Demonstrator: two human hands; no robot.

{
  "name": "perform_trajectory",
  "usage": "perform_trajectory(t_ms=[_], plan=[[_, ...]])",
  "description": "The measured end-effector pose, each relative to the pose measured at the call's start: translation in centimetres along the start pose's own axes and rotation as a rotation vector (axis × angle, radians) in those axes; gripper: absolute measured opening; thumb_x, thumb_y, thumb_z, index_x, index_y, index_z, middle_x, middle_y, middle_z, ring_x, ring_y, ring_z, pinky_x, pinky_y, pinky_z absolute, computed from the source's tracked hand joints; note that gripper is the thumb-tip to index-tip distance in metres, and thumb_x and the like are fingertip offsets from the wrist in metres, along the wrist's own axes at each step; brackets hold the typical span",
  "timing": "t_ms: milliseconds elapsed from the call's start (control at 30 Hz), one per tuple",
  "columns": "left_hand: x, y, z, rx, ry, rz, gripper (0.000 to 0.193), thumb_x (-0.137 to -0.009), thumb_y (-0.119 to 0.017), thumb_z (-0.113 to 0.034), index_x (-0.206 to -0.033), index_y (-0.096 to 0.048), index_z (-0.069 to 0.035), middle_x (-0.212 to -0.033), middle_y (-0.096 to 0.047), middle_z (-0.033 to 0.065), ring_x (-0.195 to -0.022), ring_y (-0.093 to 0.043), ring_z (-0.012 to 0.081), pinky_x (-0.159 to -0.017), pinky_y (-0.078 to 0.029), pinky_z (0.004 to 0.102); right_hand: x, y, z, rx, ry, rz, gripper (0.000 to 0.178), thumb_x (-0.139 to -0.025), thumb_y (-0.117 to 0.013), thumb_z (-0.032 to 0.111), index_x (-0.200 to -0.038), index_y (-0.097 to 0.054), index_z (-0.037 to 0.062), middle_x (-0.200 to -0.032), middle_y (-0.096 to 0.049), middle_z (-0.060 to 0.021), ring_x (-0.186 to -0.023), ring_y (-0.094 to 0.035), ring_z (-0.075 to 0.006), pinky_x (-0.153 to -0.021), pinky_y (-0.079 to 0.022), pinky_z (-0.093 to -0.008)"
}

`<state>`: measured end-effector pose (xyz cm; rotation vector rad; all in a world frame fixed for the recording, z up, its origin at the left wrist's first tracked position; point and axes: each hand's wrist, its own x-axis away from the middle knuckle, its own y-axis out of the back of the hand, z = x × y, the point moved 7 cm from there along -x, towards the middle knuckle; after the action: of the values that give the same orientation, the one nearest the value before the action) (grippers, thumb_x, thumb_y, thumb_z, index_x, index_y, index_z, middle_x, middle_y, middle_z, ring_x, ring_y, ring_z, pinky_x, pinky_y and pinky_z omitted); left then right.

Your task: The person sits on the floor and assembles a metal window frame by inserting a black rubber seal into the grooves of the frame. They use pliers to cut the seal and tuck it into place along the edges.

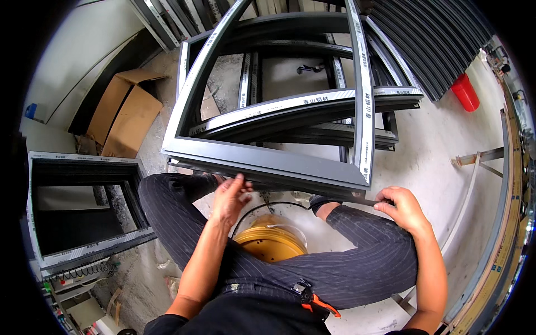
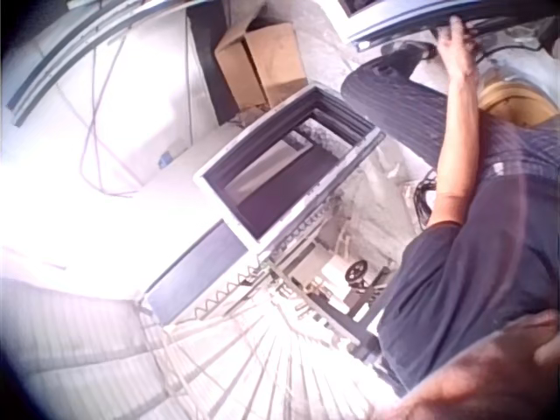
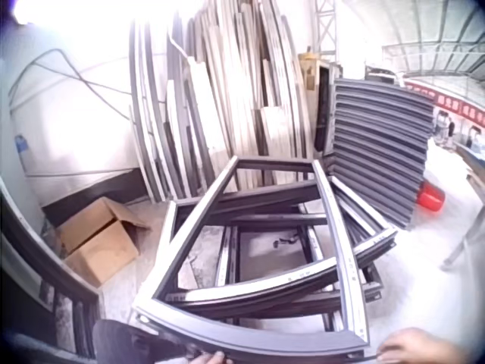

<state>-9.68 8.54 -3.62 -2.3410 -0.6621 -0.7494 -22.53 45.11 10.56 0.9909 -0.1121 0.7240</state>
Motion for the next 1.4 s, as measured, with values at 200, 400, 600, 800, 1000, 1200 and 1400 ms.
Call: perform_trajectory(t_ms=[200,400,600,800,1000,1200,1400], plan=[[-0.5,0.9,-0.4,-0.025,-0.069,-0.045,0.025,-0.09,-0.068,-0.029,-0.085,-0.06,-0.006,-0.078,-0.064,0.0039,-0.067,-0.06,0.0119,-0.058,-0.052,0.0259,0.1,0.0,0.2,0.029,-0.018,0.014,0.018,-0.077,-0.073,0.012,-0.089,-0.067,-0.0004,-0.082,-0.063,-0.0126,-0.077,-0.06,-0.0246,-0.072,-0.048,-0.0342],[-3.8,14.9,-8.8,0.027,-0.266,-0.248,0.028,-0.091,-0.067,-0.029,-0.079,-0.06,-0.005,-0.066,-0.06,0.0038,-0.051,-0.053,0.0102,-0.048,-0.045,0.0208,-0.5,-0.4,0.2,0.042,-0.006,0.034,0.019,-0.077,-0.072,0.014,-0.088,-0.067,-0.0001,-0.08,-0.063,-0.0146,-0.076,-0.061,-0.0282,-0.071,-0.048,-0.0361],[-4.0,16.6,-10.0,0.226,-0.188,-0.325,0.03,-0.091,-0.067,-0.036,-0.079,-0.058,-0.01,-0.066,-0.056,-0.0006,-0.056,-0.051,0.0103,-0.047,-0.041,0.0192,-0.7,-1.4,-0.2,0.09,0.02,0.091,0.019,-0.078,-0.07,0.016,-0.089,-0.066,0.0003,-0.082,-0.064,-0.0156,-0.078,-0.062,-0.0308,-0.071,-0.048,-0.0379],[-0.1,-1.3,1.5,-0.16,0.174,0.194,0.051,-0.08,-0.076,-0.047,-0.1,-0.063,-0.002,-0.084,-0.062,0.0021,-0.079,-0.058,0.0115,-0.066,-0.048,0.0261,-0.9,-1.8,-0.6,0.168,0.017,0.076,0.019,-0.08,-0.068,0.018,-0.09,-0.066,0.0016,-0.084,-0.066,-0.0151,-0.082,-0.062,-0.0331,-0.074,-0.048,-0.0397],[-0.9,-4.8,3.8,-0.037,0.104,0.217,0.026,-0.093,-0.065,-0.025,-0.079,-0.062,-0.004,-0.077,-0.066,0.0065,-0.067,-0.059,0.0119,-0.059,-0.047,0.0243,-0.9,-2.5,-1.1,0.184,0.022,0.074,0.02,-0.082,-0.067,0.02,-0.091,-0.067,0.0027,-0.085,-0.066,-0.0159,-0.084,-0.062,-0.0346,-0.075,-0.049,-0.0413],[0.4,-6.0,4.5,-0.099,0.213,0.202,0.028,-0.091,-0.068,-0.033,-0.09,-0.063,-0.006,-0.085,-0.067,0.0056,-0.076,-0.061,0.0123,-0.063,-0.049,0.0271,-0.8,-2.1,-1.1,0.19,0.021,0.031,0.02,-0.083,-0.066,0.021,-0.091,-0.067,0.003,-0.085,-0.066,-0.0161,-0.084,-0.062,-0.0346,-0.075,-0.048,-0.0415],[0.4,-10.6,8.0,-0.07,0.23,0.403,0.03,-0.093,-0.064,-0.034,-0.087,-0.066,-0.005,-0.087,-0.069,0.0053,-0.077,-0.06,0.012,-0.073,-0.048,0.0271,-0.7,-2.0,-0.8,0.204,0.032,0.026,0.02,-0.083,-0.066,0.021,-0.091,-0.067,0.0027,-0.085,-0.066,-0.0158,-0.084,-0.062,-0.0344,-0.074,-0.048,-0.0416]])
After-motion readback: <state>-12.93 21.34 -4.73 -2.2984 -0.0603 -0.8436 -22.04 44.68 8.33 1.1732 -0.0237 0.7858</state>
